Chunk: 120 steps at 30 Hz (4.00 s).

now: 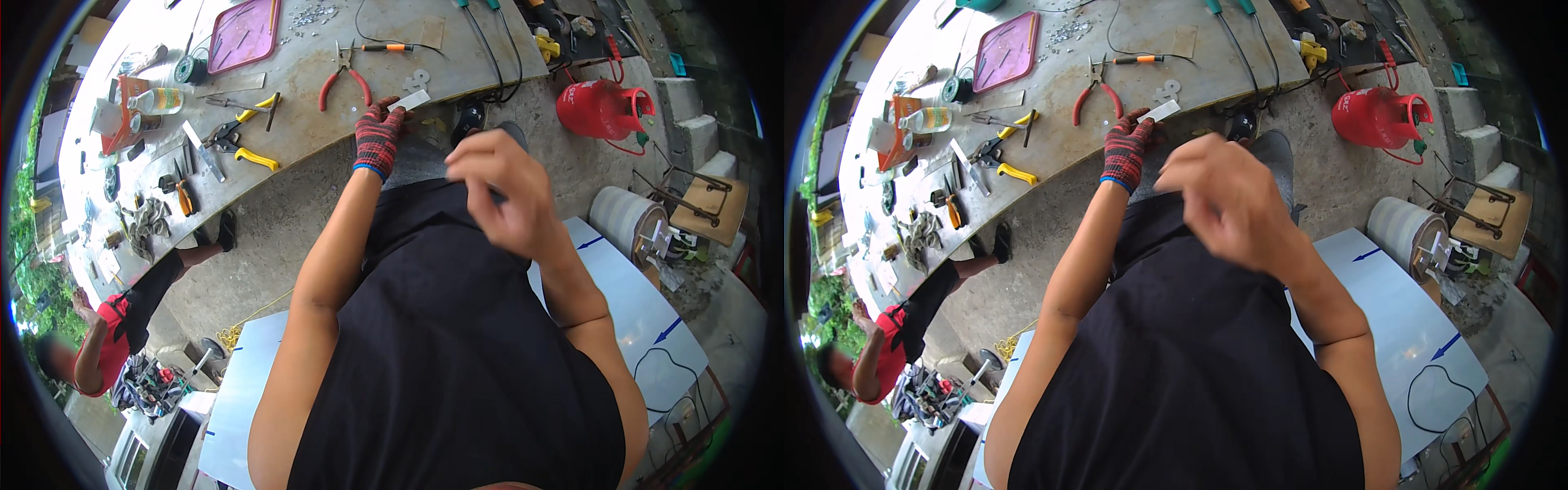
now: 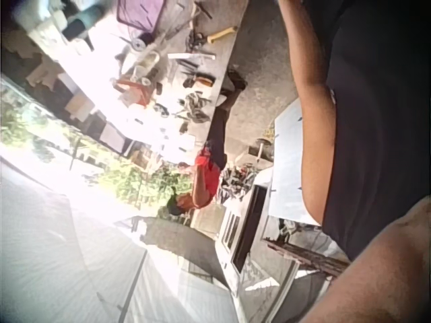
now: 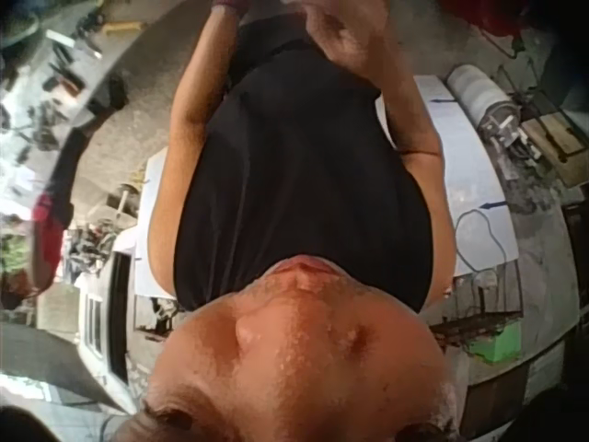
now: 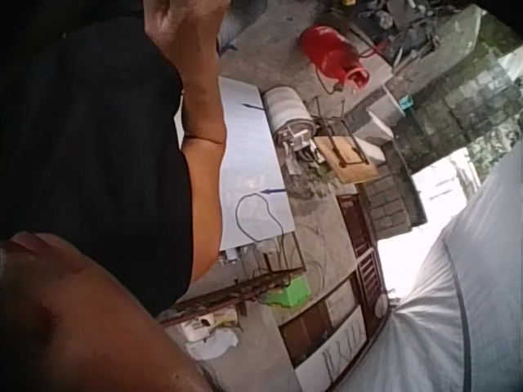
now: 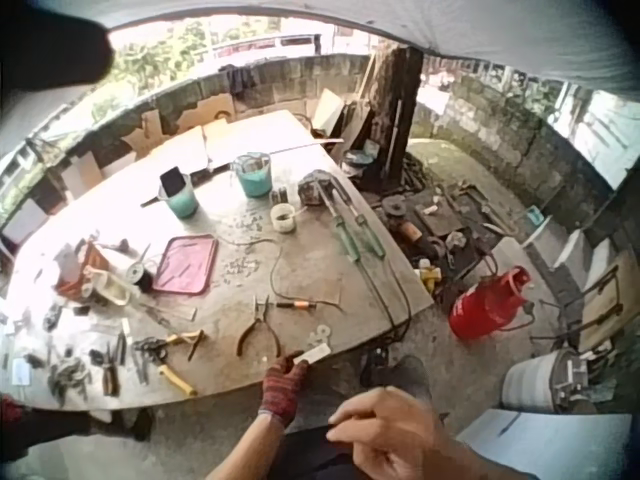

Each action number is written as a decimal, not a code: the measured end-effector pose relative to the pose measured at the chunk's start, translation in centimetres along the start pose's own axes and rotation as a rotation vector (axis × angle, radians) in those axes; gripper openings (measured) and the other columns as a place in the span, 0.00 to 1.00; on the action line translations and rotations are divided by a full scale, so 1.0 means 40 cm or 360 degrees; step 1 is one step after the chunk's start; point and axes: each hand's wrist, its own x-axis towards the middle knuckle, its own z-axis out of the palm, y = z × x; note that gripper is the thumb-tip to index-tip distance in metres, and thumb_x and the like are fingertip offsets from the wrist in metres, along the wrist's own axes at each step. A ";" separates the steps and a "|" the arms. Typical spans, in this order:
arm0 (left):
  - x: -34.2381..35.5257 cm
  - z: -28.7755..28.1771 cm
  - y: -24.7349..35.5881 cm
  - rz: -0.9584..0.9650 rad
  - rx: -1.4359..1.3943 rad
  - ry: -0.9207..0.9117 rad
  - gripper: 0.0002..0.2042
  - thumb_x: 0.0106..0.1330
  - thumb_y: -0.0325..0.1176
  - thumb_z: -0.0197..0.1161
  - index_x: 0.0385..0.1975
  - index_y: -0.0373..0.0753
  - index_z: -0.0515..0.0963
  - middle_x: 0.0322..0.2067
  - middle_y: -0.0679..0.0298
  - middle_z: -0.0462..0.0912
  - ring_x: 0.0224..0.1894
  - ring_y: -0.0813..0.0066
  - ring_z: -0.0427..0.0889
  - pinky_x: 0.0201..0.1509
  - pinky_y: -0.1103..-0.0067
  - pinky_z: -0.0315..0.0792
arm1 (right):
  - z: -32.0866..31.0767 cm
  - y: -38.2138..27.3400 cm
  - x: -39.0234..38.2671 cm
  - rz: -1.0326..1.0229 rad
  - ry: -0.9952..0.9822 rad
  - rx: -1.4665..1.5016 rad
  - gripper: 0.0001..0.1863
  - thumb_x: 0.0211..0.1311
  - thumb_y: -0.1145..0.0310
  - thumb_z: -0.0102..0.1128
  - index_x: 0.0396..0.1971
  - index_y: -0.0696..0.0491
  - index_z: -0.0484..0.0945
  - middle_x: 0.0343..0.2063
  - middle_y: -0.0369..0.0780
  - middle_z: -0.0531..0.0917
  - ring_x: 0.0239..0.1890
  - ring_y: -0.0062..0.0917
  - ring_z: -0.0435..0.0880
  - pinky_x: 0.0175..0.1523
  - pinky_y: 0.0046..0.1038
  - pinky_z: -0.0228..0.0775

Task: The person uses a blowtorch to heat a metal pipe held with pliers, then files the heated section. They insert a metal pin into the pipe and continue to file and adjust the assembly. The person also handles a small metal plate and a ruler on the workbench.

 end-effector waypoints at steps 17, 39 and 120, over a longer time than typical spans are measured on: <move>-0.122 0.008 0.081 0.0107 -0.0127 -0.0120 0.16 0.70 0.28 0.60 0.56 0.34 0.75 0.39 0.55 0.87 0.38 0.72 0.85 0.44 0.77 0.81 | -0.077 -0.183 0.069 -0.0317 -0.0043 0.0359 0.14 0.43 0.77 0.64 0.35 0.52 0.81 0.30 0.39 0.81 0.19 0.24 0.74 0.24 0.23 0.64; -0.237 0.060 0.157 0.0154 -0.0046 -0.0375 0.17 0.70 0.29 0.61 0.57 0.33 0.74 0.38 0.54 0.86 0.36 0.71 0.85 0.45 0.76 0.80 | 0.070 0.244 -0.056 0.1340 0.0294 0.0882 0.11 0.71 0.68 0.59 0.44 0.60 0.81 0.30 0.33 0.82 0.29 0.12 0.77 0.37 0.17 0.71; -0.307 0.003 0.201 0.1099 0.1173 -0.0269 0.20 0.60 0.32 0.72 0.53 0.41 0.80 0.42 0.60 0.85 0.46 0.66 0.84 0.51 0.73 0.77 | 0.078 0.174 -0.062 0.1211 0.0212 0.0863 0.07 0.69 0.71 0.61 0.39 0.59 0.81 0.28 0.31 0.80 0.30 0.12 0.75 0.38 0.17 0.69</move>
